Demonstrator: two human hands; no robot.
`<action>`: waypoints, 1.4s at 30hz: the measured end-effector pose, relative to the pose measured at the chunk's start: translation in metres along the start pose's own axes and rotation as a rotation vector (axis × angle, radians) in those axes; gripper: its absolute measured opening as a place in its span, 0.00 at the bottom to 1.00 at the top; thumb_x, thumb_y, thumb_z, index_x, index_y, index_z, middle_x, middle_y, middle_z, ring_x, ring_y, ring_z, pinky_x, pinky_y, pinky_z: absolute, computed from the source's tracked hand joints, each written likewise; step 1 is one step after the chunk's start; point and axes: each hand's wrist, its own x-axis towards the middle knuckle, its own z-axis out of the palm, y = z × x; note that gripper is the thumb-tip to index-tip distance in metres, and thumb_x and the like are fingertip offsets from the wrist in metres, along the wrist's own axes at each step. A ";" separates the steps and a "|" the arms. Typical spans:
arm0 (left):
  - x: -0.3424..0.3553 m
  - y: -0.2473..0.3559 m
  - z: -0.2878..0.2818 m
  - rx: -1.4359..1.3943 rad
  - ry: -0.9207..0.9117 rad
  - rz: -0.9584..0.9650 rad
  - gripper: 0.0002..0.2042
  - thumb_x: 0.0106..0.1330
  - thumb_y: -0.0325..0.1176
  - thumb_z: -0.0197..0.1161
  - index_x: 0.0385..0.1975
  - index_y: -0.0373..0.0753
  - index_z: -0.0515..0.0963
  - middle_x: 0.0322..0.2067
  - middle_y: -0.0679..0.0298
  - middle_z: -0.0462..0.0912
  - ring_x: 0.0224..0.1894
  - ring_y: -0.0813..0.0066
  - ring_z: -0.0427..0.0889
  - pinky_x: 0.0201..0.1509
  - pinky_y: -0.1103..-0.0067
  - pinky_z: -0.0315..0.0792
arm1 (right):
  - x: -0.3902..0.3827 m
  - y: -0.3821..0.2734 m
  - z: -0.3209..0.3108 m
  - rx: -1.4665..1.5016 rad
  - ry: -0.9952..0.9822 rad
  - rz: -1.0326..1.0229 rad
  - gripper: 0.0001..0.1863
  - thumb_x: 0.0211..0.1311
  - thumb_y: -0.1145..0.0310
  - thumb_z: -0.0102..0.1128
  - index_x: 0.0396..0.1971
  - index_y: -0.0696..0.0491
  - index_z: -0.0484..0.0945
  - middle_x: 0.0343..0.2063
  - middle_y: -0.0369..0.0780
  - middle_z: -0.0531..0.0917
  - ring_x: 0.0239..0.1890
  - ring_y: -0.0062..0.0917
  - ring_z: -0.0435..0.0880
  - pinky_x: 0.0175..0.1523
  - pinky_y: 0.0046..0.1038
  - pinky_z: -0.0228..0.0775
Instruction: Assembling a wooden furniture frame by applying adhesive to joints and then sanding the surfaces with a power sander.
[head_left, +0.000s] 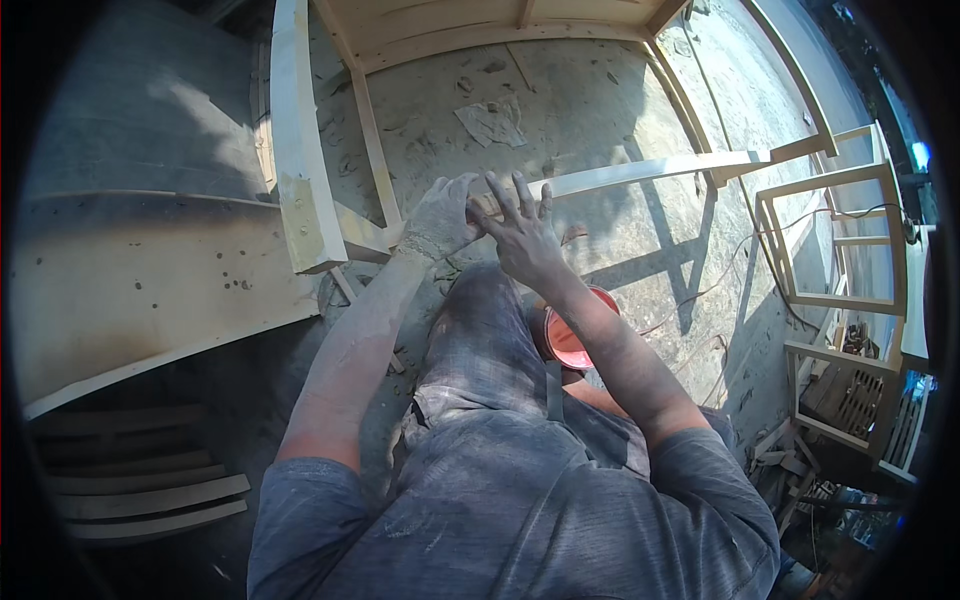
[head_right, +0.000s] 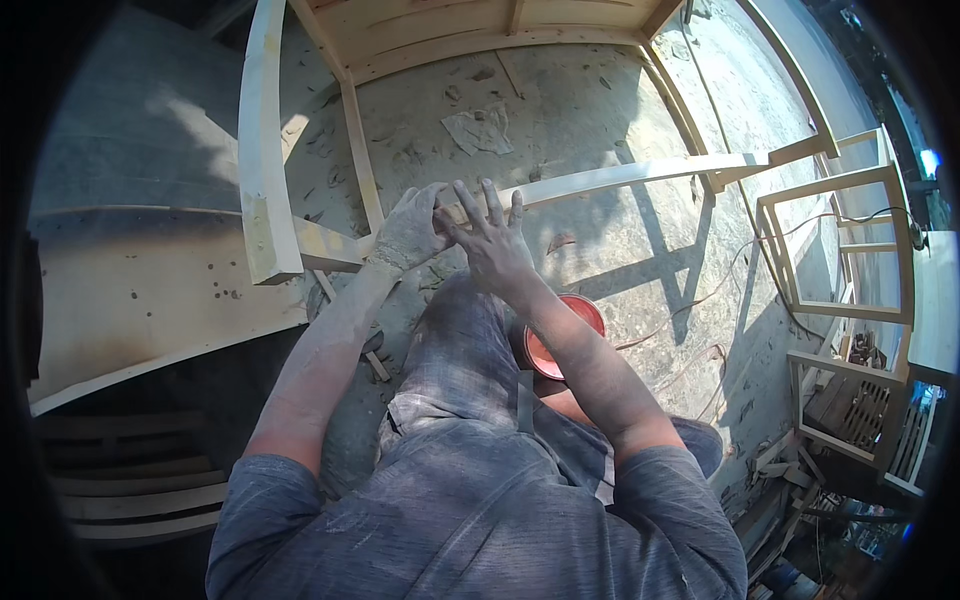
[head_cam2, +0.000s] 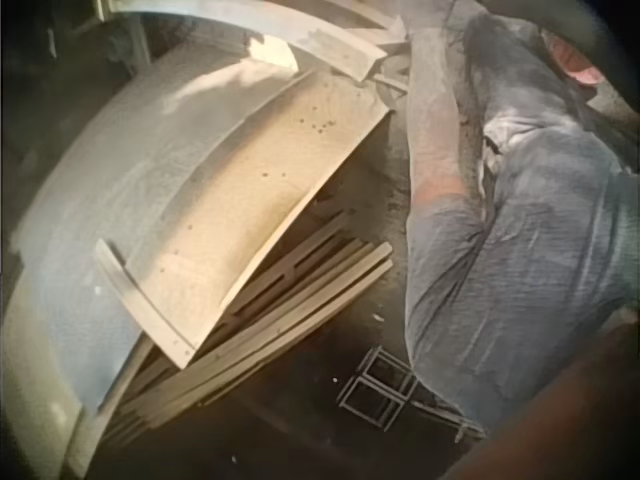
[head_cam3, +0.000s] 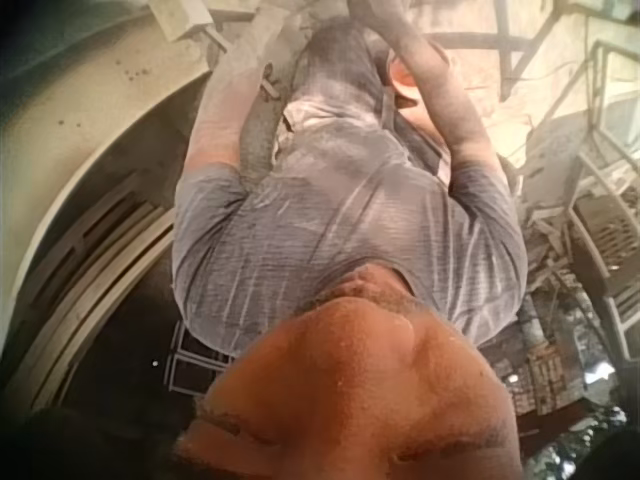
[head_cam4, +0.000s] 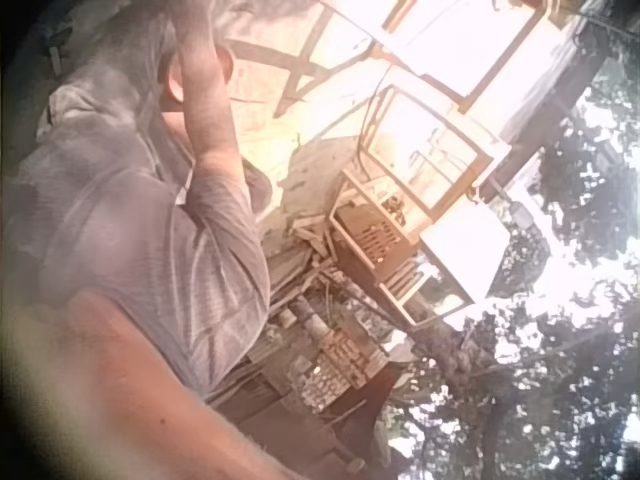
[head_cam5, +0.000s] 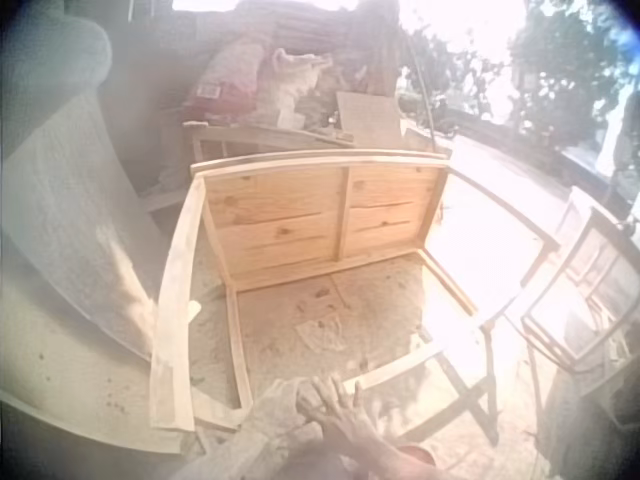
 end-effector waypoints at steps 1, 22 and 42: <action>0.000 0.003 -0.002 -0.001 -0.021 -0.003 0.39 0.53 0.41 0.77 0.65 0.44 0.67 0.51 0.55 0.79 0.56 0.55 0.77 0.62 0.64 0.74 | -0.003 0.002 0.002 -0.005 0.029 0.011 0.52 0.53 0.71 0.60 0.79 0.26 0.50 0.80 0.42 0.43 0.81 0.52 0.40 0.74 0.74 0.30; 0.000 0.003 -0.003 0.086 0.097 0.190 0.29 0.53 0.39 0.73 0.55 0.39 0.73 0.46 0.56 0.80 0.52 0.54 0.78 0.59 0.64 0.75 | -0.003 -0.003 0.014 0.118 0.023 0.147 0.52 0.52 0.71 0.58 0.79 0.32 0.50 0.80 0.44 0.43 0.80 0.53 0.43 0.76 0.71 0.34; 0.001 0.005 -0.003 0.074 0.108 0.185 0.28 0.52 0.39 0.72 0.55 0.38 0.74 0.45 0.56 0.79 0.53 0.54 0.77 0.60 0.65 0.75 | -0.009 0.000 0.016 0.079 0.121 0.093 0.50 0.52 0.70 0.58 0.78 0.32 0.54 0.79 0.45 0.47 0.80 0.48 0.46 0.75 0.70 0.38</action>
